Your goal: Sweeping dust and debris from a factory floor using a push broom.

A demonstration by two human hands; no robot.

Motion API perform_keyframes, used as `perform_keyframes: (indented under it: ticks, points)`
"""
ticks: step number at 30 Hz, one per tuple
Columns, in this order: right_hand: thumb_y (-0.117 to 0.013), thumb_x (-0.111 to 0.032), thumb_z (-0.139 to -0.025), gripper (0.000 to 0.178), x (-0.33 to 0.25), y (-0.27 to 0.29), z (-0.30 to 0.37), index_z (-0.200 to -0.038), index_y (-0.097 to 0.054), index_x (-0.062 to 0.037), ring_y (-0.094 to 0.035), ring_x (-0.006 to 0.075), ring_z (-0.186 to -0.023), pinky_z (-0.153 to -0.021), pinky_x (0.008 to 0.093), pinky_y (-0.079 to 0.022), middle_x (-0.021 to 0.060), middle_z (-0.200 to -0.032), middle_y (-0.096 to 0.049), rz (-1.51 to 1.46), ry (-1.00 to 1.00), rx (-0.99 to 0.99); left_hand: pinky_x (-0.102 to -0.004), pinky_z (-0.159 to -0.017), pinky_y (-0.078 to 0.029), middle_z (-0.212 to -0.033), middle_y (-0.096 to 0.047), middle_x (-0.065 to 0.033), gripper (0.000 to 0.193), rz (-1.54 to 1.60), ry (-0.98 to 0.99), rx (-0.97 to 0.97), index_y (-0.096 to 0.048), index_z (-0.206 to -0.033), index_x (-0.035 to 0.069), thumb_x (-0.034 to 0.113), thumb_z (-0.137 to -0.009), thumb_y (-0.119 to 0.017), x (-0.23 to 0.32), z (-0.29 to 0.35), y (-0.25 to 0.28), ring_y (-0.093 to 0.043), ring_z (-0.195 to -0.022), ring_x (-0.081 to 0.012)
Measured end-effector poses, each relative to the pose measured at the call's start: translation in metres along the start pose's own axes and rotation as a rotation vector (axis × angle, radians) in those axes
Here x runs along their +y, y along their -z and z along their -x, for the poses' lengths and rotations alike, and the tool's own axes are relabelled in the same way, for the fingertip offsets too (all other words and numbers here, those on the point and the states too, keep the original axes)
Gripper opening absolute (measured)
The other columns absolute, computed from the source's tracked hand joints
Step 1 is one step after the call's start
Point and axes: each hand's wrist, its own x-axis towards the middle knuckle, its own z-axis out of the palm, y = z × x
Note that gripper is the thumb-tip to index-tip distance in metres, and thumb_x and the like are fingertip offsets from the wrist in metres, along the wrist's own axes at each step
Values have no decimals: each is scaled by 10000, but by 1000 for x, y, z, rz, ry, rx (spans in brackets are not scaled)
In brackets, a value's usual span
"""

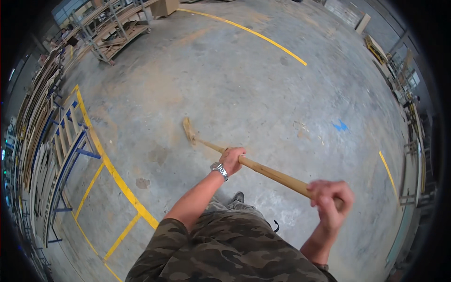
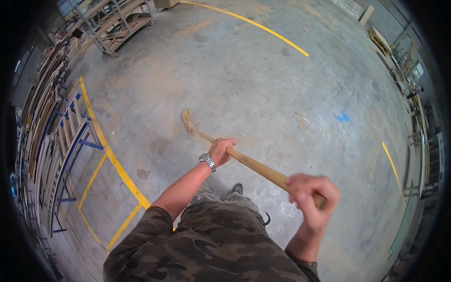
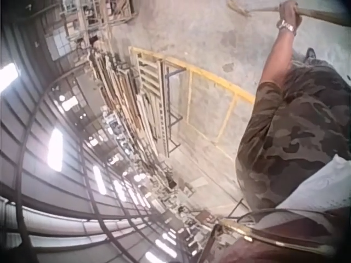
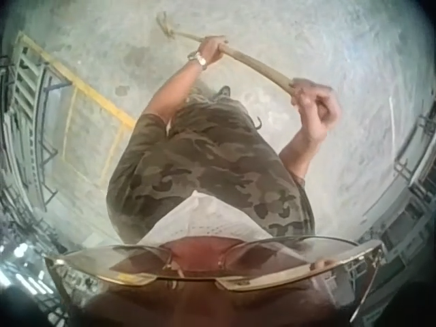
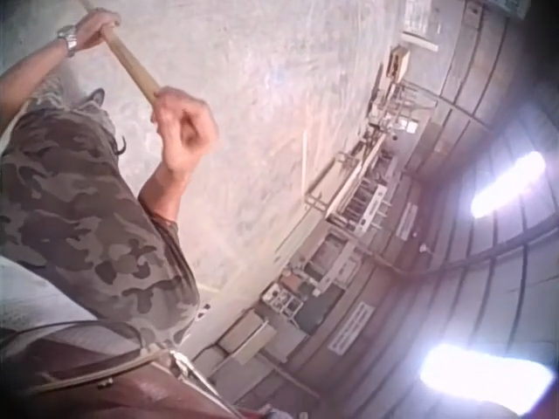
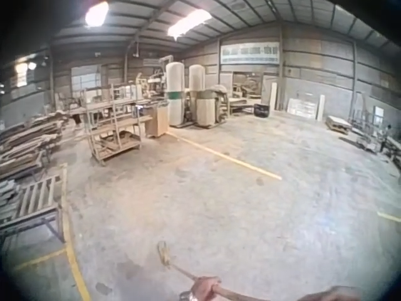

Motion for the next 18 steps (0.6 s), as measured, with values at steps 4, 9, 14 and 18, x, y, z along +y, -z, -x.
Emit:
perform_keyframes:
  ticks: [4,9,14,18]
  points:
    - [-505,-114,-913,97,-47,48,53,-937,-533,-24,-429,95,-500,-675,367,-491,-4,-587,-441,99,86,389,-481,-704,-497,-769,-668,-152,174,22,-106,-225,-652,-923,112,74,-755,-673,75,-5,-8,-646,-768,-372]
    - [-464,-129,-958,170,-165,66,122,-1023,-571,-15,-349,56,-504,-637,333,-447,-48,-607,-387,434,154,581,-484,-705,-496,-768,-667,-152,223,268,-316,-738,-639,-921,107,18,-717,-637,168,20,6,-647,-796,-381]
    - [-534,-287,-970,287,-249,7,163,-999,-572,-4,-526,193,-587,-598,369,-495,42,-656,-527,434,199,462,-476,-727,-499,-761,-668,-145,181,506,-528,-938,-639,-890,108,23,-731,-626,196,52,-9,-644,-784,-376]
    - [-568,-214,-947,192,-211,-117,66,-917,-576,-25,-581,186,-602,-556,354,-518,55,-646,-543,799,152,267,-480,-737,-507,-785,-674,-154,61,598,-539,-1068,-632,-755,84,31,-725,-622,161,81,-27,-649,-824,-382]
